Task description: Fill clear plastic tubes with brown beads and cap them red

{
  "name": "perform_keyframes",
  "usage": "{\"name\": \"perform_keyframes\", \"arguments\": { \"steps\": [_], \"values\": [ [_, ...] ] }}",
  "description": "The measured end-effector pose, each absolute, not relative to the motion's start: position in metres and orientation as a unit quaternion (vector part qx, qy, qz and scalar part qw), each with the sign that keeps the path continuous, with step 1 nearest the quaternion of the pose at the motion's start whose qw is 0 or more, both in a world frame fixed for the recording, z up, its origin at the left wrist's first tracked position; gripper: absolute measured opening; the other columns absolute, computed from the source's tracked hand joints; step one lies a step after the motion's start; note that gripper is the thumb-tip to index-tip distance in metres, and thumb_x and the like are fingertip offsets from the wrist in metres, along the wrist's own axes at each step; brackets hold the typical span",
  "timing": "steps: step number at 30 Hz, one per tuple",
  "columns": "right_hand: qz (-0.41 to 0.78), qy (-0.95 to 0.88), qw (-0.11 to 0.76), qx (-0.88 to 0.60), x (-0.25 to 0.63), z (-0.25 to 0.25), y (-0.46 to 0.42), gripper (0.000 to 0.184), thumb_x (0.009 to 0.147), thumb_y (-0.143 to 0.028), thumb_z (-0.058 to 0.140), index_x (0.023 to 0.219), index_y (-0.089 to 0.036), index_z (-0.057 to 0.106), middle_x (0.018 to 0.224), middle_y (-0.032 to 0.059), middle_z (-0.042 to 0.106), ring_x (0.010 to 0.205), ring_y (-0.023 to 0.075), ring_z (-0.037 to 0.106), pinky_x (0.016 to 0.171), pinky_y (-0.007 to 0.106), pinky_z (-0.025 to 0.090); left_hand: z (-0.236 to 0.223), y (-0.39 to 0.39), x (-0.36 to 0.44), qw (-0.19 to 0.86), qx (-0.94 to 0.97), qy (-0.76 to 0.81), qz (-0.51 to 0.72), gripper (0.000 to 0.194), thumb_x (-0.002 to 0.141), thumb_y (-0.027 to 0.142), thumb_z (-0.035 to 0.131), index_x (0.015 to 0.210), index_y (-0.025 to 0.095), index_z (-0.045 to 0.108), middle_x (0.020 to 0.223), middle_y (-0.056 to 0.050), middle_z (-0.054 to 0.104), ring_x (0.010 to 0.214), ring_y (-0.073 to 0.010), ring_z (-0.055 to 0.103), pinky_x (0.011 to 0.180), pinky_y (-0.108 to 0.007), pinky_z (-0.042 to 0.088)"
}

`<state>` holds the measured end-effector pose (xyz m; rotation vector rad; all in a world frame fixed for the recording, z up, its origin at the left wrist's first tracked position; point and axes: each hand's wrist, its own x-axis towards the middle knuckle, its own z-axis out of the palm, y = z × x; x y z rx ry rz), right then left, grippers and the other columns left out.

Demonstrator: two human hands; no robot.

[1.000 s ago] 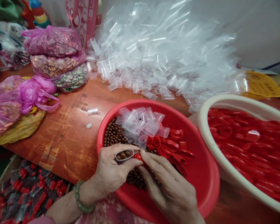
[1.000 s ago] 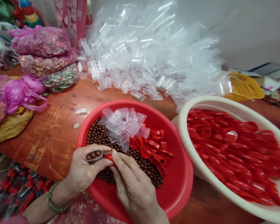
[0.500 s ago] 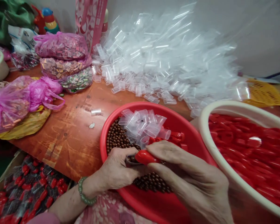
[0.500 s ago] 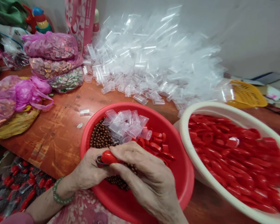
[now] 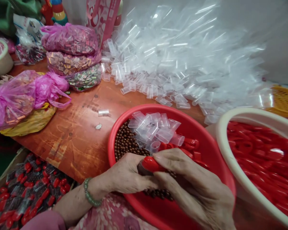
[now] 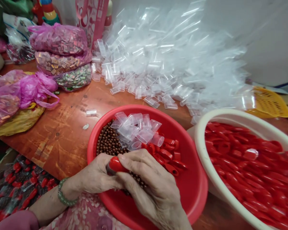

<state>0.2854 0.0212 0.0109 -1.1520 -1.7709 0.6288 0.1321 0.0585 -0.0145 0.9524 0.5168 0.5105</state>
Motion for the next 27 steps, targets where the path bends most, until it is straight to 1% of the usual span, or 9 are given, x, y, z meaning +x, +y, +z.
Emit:
{"name": "perform_keyframes", "arguments": {
  "steps": [3,6,8,14,20,22,24,25,27],
  "values": [
    [0.252,-0.71,0.453,-0.477,0.284,0.01,0.019,0.037,0.078,-0.008,0.068,0.109,-0.028,0.066,0.09,0.005,0.07,0.076,0.0214,0.068,0.061,0.033,0.057,-0.016,0.06,0.134,0.848,0.429,0.237,0.201,0.045,0.069,0.052,0.075,0.056,0.014,0.053,0.052,0.005,0.048,0.05,-0.0057,0.042,0.05,-0.019,0.035],
    [0.267,-0.658,0.458,-0.534,0.279,0.011,0.017,0.022,0.081,-0.01,0.065,0.095,-0.027,0.068,0.081,0.0024,0.069,0.072,0.0192,0.067,0.06,0.03,0.057,-0.015,0.062,0.136,0.861,0.405,0.253,0.174,0.045,0.062,0.053,0.079,0.055,0.014,0.057,0.049,0.004,0.053,0.046,-0.0066,0.048,0.048,-0.019,0.038],
    [0.273,-0.616,0.469,-0.572,0.274,0.011,0.016,0.015,0.082,-0.013,0.066,0.088,-0.026,0.068,0.078,0.0013,0.069,0.069,0.0177,0.067,0.059,0.028,0.057,-0.014,0.063,0.138,0.866,0.388,0.269,0.162,0.045,0.059,0.052,0.081,0.054,0.014,0.058,0.046,0.004,0.053,0.043,-0.0063,0.048,0.047,-0.018,0.038],
    [0.277,-0.57,0.488,-0.6,0.268,0.008,0.014,0.012,0.081,-0.016,0.069,0.084,-0.027,0.069,0.079,-0.0001,0.069,0.068,0.0159,0.066,0.058,0.026,0.057,-0.013,0.066,0.141,0.874,0.364,0.281,0.156,0.046,0.055,0.052,0.083,0.053,0.014,0.057,0.043,0.005,0.052,0.04,-0.0056,0.047,0.042,-0.018,0.037],
    [0.31,-0.564,0.463,-0.609,0.273,0.008,0.015,0.007,0.081,-0.018,0.07,0.082,-0.025,0.069,0.074,0.0012,0.068,0.065,0.0159,0.065,0.057,0.027,0.058,-0.014,0.066,0.141,0.875,0.365,0.285,0.138,0.048,0.055,0.055,0.082,0.053,0.014,0.057,0.041,0.006,0.051,0.038,-0.006,0.047,0.042,-0.018,0.037],
    [0.305,-0.584,0.46,-0.595,0.275,0.006,0.014,0.009,0.084,-0.016,0.067,0.085,-0.025,0.068,0.078,0.0023,0.068,0.068,0.0166,0.066,0.057,0.027,0.059,-0.016,0.065,0.14,0.878,0.364,0.278,0.138,0.047,0.056,0.055,0.082,0.054,0.014,0.057,0.042,0.006,0.051,0.039,-0.006,0.047,0.042,-0.018,0.037],
    [0.282,-0.622,0.455,-0.572,0.277,0.003,0.011,0.014,0.087,-0.018,0.063,0.097,-0.026,0.066,0.085,0.0042,0.068,0.076,0.0185,0.068,0.061,0.029,0.06,-0.018,0.064,0.14,0.881,0.363,0.26,0.157,0.045,0.059,0.053,0.081,0.056,0.014,0.058,0.045,0.006,0.052,0.041,-0.0054,0.047,0.044,-0.017,0.038],
    [0.262,-0.65,0.443,-0.559,0.279,0.0,0.01,0.02,0.087,-0.022,0.064,0.107,-0.027,0.063,0.091,0.0057,0.067,0.081,0.0204,0.068,0.064,0.031,0.061,-0.018,0.065,0.139,0.881,0.362,0.253,0.171,0.044,0.061,0.051,0.08,0.056,0.014,0.058,0.047,0.006,0.052,0.043,-0.005,0.047,0.045,-0.017,0.038],
    [0.205,-0.714,0.398,-0.539,0.283,-0.005,0.01,0.05,0.082,-0.039,0.07,0.127,-0.026,0.052,0.105,0.0105,0.065,0.093,0.027,0.067,0.071,0.04,0.061,-0.02,0.066,0.139,0.882,0.356,0.246,0.187,0.042,0.064,0.05,0.079,0.056,0.014,0.058,0.05,0.005,0.053,0.046,-0.0052,0.048,0.048,-0.017,0.039]
  ]
}}
